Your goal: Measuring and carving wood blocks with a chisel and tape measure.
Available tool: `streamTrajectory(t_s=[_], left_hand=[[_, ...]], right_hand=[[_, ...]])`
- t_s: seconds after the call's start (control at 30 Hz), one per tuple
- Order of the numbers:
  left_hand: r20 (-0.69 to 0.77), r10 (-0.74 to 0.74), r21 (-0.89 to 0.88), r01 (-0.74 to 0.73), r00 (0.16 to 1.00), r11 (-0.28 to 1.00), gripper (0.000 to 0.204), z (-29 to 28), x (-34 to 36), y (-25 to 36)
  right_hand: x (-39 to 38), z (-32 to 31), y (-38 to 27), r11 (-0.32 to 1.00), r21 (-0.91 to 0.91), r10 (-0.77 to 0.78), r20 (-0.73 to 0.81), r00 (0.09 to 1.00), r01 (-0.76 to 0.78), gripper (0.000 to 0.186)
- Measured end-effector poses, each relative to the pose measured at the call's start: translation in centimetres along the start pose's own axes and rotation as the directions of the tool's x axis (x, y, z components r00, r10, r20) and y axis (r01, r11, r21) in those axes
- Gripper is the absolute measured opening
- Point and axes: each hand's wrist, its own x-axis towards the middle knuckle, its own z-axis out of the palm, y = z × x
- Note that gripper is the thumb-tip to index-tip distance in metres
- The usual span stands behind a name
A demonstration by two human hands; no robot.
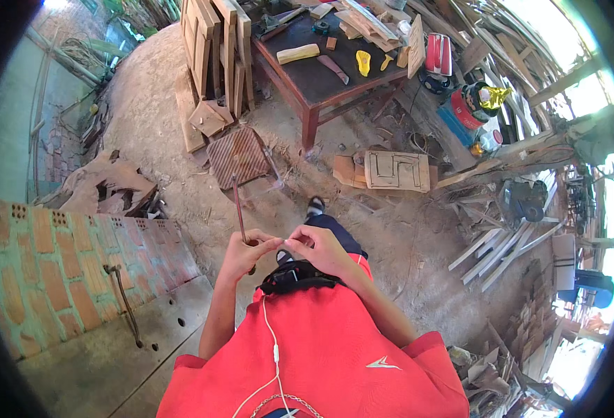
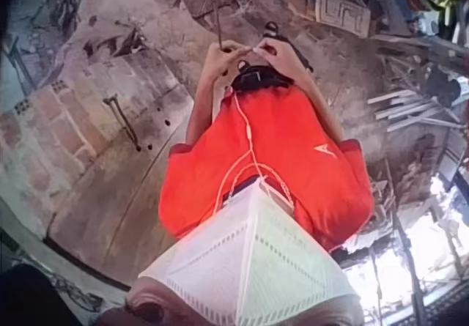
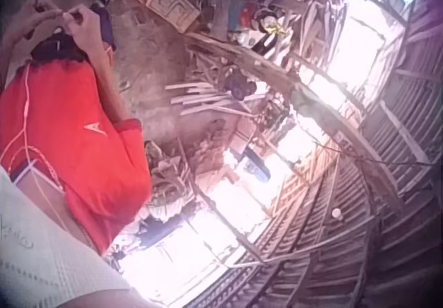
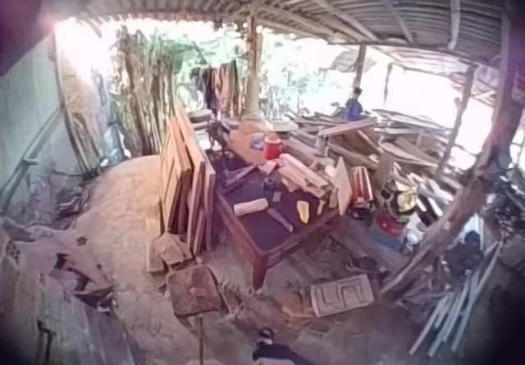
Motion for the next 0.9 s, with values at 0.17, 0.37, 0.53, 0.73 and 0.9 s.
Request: streamTrajectory(t_s=[0.17, 0.37, 0.53, 0.73, 0.9], left_hand=[[-0.111, -0.145, 0.037, 0.150, 0.983, 0.988, 0.025, -3.1, 5.4, 4.2], [-0.166, -0.146, 0.045, 0.156, 0.975, 0.987, 0.022, -1.6, 14.1, 8.5], [-0.124, -0.066, 0.107, 0.079, 0.990, 0.991, 0.021, -0.5, 21.8, 10.2], [-0.167, -0.170, 0.106, 0.189, 0.971, 0.976, 0.023, -2.0, 28.6, 15.6], [-0.089, -0.079, 0.184, 0.094, 0.993, 0.978, 0.025, -1.9, 34.2, 18.3]], right_hand=[[8.0, -1.5, -0.7, 0.999, 0.020, -0.042, 0.027, 0.999, 0.042, 0.023], [15.1, -8.6, -1.4, 0.998, 0.058, -0.026, 0.036, 0.999, 0.024, 0.022], [18.4, -14.6, 1.5, 0.983, 0.177, 0.062, -0.060, 0.996, -0.051, 0.020], [19.5, -23.6, 5.5, 0.927, 0.362, 0.241, -0.368, 0.898, -0.100, 0.017], [20.5, -27.5, 5.8, 0.870, 0.492, 0.301, -0.474, 0.828, -0.035, 0.015]])
